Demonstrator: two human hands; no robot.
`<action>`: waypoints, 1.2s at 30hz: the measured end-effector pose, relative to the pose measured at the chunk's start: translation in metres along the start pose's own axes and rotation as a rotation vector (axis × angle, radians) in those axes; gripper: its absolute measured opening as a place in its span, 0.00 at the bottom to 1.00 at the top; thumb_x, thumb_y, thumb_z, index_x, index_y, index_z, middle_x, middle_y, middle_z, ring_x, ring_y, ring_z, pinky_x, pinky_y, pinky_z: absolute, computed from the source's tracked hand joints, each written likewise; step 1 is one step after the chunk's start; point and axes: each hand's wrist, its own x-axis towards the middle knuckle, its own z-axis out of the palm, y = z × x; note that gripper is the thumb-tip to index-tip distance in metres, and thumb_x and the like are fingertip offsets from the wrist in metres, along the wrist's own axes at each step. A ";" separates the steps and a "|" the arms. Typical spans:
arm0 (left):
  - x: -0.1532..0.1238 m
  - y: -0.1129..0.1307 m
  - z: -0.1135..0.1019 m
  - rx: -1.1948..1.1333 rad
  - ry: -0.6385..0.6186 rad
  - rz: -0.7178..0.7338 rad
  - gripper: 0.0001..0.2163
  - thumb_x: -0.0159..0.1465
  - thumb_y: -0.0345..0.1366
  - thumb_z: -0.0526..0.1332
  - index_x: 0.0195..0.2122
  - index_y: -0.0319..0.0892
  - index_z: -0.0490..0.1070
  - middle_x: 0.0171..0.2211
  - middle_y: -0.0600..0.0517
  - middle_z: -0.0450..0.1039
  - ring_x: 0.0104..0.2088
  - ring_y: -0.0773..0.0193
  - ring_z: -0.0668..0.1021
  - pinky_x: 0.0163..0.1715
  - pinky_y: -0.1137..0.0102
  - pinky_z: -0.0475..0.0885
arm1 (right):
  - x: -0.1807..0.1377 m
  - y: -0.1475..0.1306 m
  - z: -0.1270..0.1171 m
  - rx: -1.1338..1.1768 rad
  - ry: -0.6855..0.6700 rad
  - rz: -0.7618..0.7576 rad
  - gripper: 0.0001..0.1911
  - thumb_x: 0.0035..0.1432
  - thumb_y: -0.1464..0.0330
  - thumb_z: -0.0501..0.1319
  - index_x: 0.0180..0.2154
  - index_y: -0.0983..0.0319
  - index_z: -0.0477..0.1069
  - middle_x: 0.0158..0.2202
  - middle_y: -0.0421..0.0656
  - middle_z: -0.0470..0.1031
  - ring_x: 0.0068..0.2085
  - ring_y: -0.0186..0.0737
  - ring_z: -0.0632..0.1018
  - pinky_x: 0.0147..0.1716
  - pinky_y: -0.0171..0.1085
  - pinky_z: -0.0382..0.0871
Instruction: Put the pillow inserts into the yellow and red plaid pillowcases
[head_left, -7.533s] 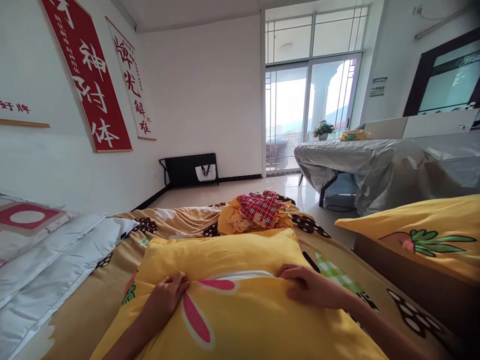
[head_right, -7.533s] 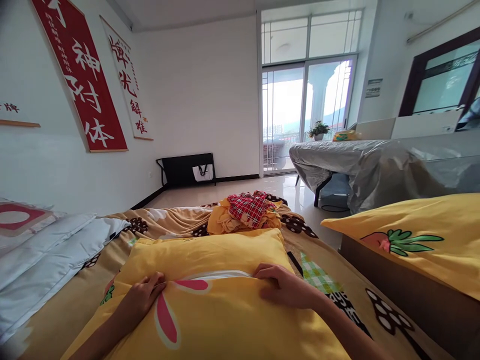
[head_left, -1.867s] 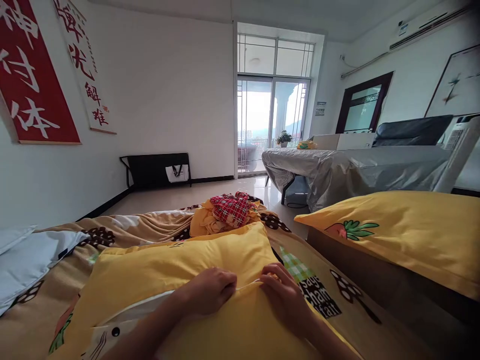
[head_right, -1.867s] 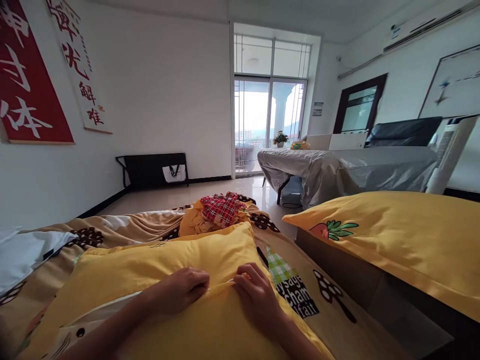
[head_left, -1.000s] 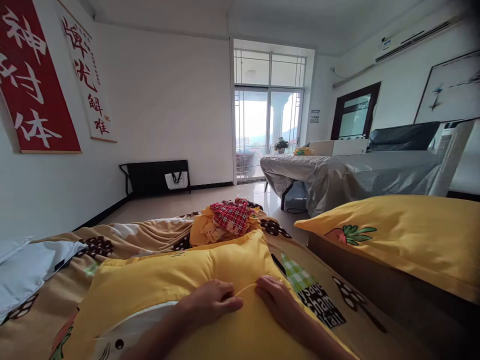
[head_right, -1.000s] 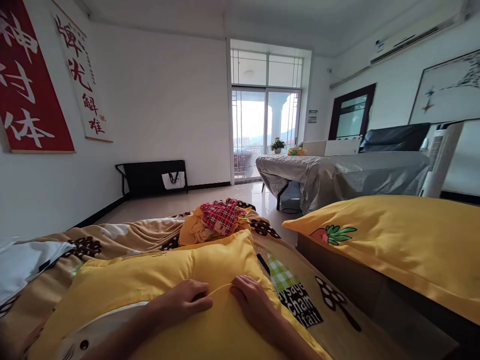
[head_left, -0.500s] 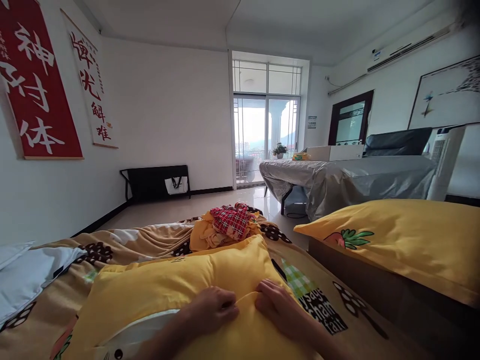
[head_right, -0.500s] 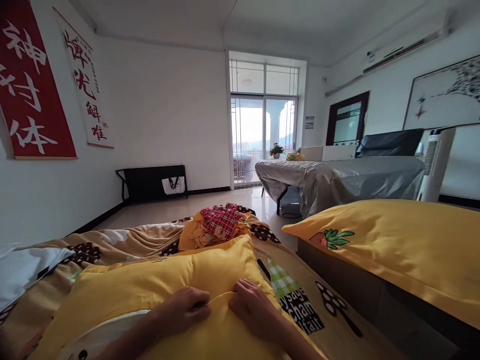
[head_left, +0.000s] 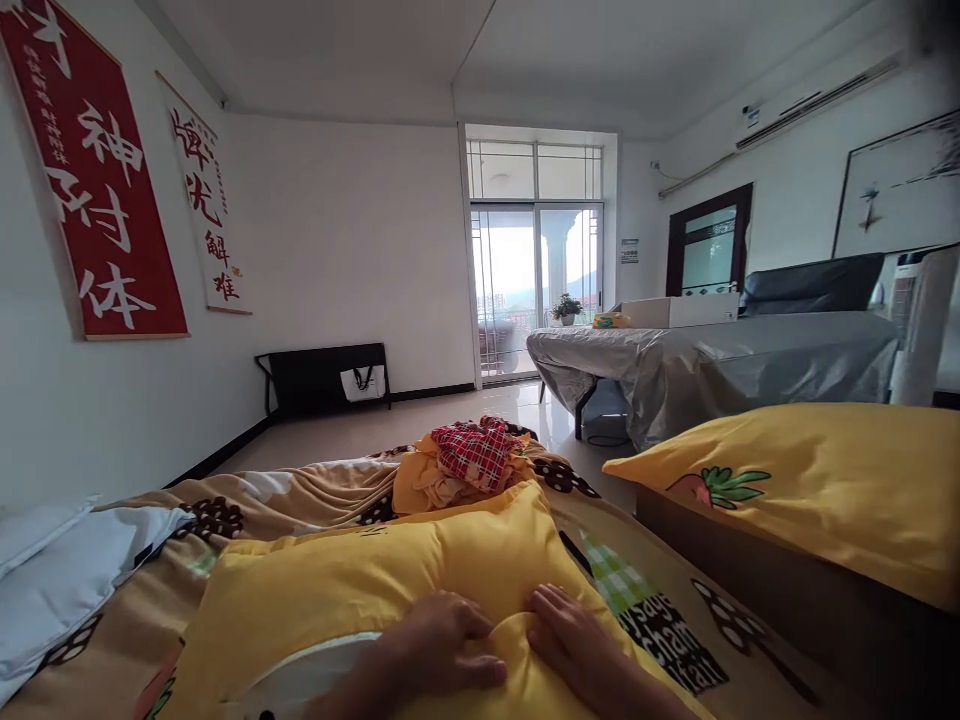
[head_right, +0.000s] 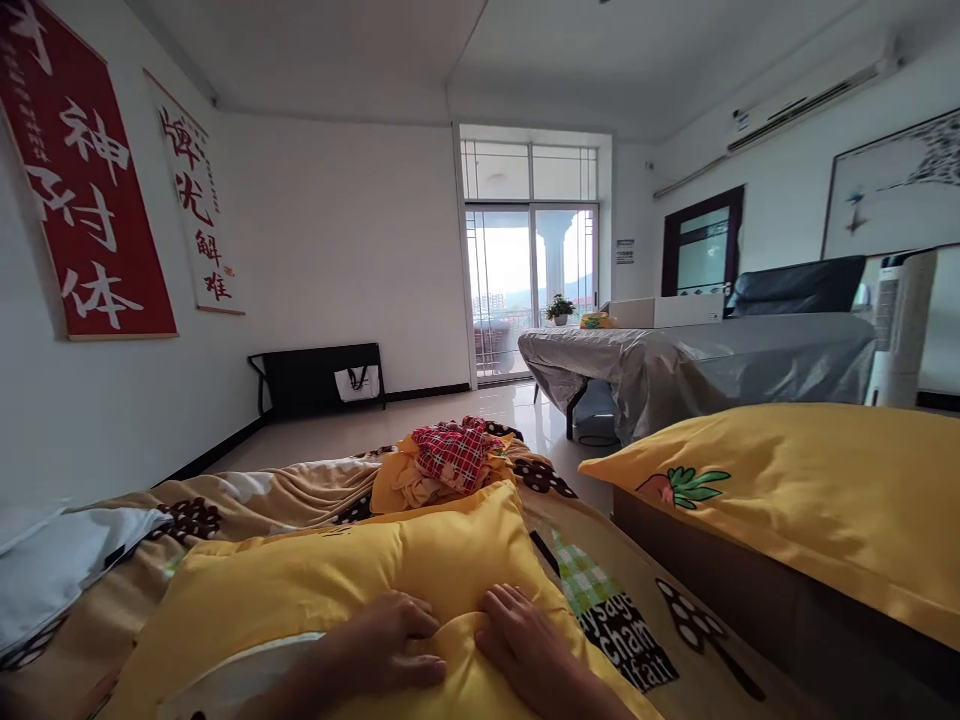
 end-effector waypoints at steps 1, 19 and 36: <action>0.000 0.001 0.001 0.044 -0.007 0.010 0.14 0.58 0.47 0.62 0.23 0.41 0.73 0.25 0.54 0.72 0.26 0.67 0.69 0.25 0.70 0.55 | 0.000 0.003 0.005 0.007 -0.005 0.004 0.11 0.66 0.62 0.51 0.34 0.59 0.65 0.37 0.43 0.73 0.40 0.41 0.73 0.41 0.40 0.67; -0.106 -0.015 -0.057 -0.093 0.340 -0.142 0.11 0.64 0.39 0.54 0.31 0.41 0.73 0.40 0.48 0.70 0.41 0.62 0.73 0.45 0.68 0.67 | -0.003 0.011 0.012 0.060 0.053 0.050 0.17 0.66 0.54 0.47 0.37 0.57 0.67 0.39 0.43 0.73 0.42 0.42 0.74 0.44 0.41 0.69; -0.207 -0.064 -0.060 0.313 0.533 -0.409 0.14 0.66 0.41 0.52 0.30 0.46 0.76 0.50 0.47 0.72 0.51 0.53 0.72 0.52 0.55 0.65 | 0.033 -0.003 -0.034 0.079 0.074 -0.008 0.14 0.63 0.60 0.52 0.28 0.57 0.69 0.31 0.52 0.71 0.33 0.49 0.74 0.33 0.50 0.67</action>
